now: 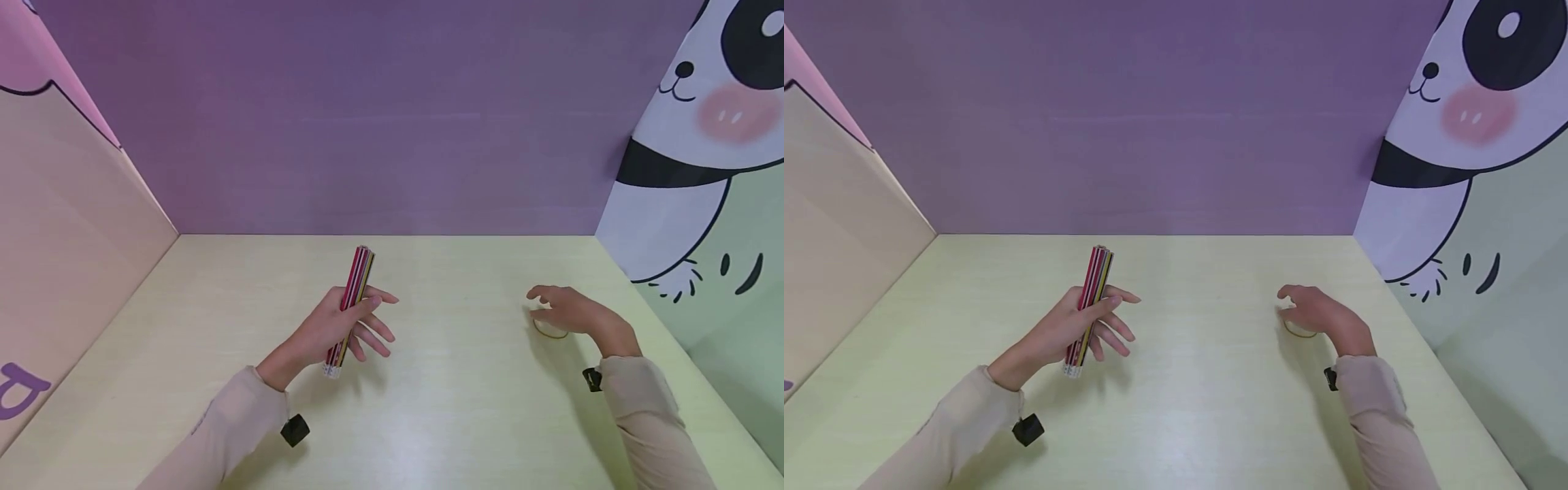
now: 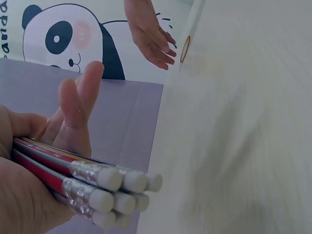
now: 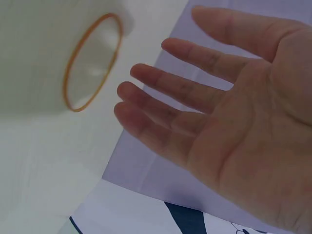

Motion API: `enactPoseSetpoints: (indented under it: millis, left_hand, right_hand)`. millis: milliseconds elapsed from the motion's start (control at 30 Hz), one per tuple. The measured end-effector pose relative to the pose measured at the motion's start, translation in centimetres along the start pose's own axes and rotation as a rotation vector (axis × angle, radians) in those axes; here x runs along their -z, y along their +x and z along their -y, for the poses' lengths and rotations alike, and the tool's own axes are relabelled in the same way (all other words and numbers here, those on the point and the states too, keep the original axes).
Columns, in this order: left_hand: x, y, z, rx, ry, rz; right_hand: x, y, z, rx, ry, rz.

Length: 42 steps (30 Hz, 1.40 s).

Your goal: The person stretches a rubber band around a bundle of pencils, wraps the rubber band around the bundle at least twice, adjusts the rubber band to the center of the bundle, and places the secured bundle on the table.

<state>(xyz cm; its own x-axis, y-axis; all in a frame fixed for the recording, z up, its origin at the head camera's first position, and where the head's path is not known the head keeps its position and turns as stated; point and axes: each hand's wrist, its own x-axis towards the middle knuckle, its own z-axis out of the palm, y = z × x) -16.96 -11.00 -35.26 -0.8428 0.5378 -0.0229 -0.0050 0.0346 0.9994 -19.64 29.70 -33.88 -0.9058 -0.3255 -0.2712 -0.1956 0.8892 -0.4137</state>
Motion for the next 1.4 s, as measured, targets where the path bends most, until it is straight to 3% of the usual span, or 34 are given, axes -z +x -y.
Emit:
enactPoseSetpoints:
  millis: [367,667,967,1133,1267,1400]
  left_hand:
    - [-0.4,0.0,0.6,0.035,-0.191,0.085]
    - [-0.9,0.3,1.2,0.059,-0.251,0.111]
    - [-1.0,0.4,1.5,0.064,-0.249,0.069]
    - [-1.0,0.4,1.6,0.074,-0.276,0.032]
    - [-0.9,0.5,1.8,0.101,-0.299,0.008]
    - [-0.7,0.6,1.9,0.123,-0.301,-0.012]
  right_hand:
    - [-0.7,0.7,-1.6,-0.021,-0.072,-0.085]
    - [-0.9,1.0,-3.3,-0.182,-0.109,-0.082]
    - [-0.9,1.1,-3.5,-0.118,-0.135,-0.057]
    - [-0.6,0.9,-3.9,-0.066,0.003,-0.068]
    - [-0.4,0.8,-4.4,0.002,0.173,-0.112]
    - [-0.2,0.9,-4.6,0.037,0.272,-0.182]
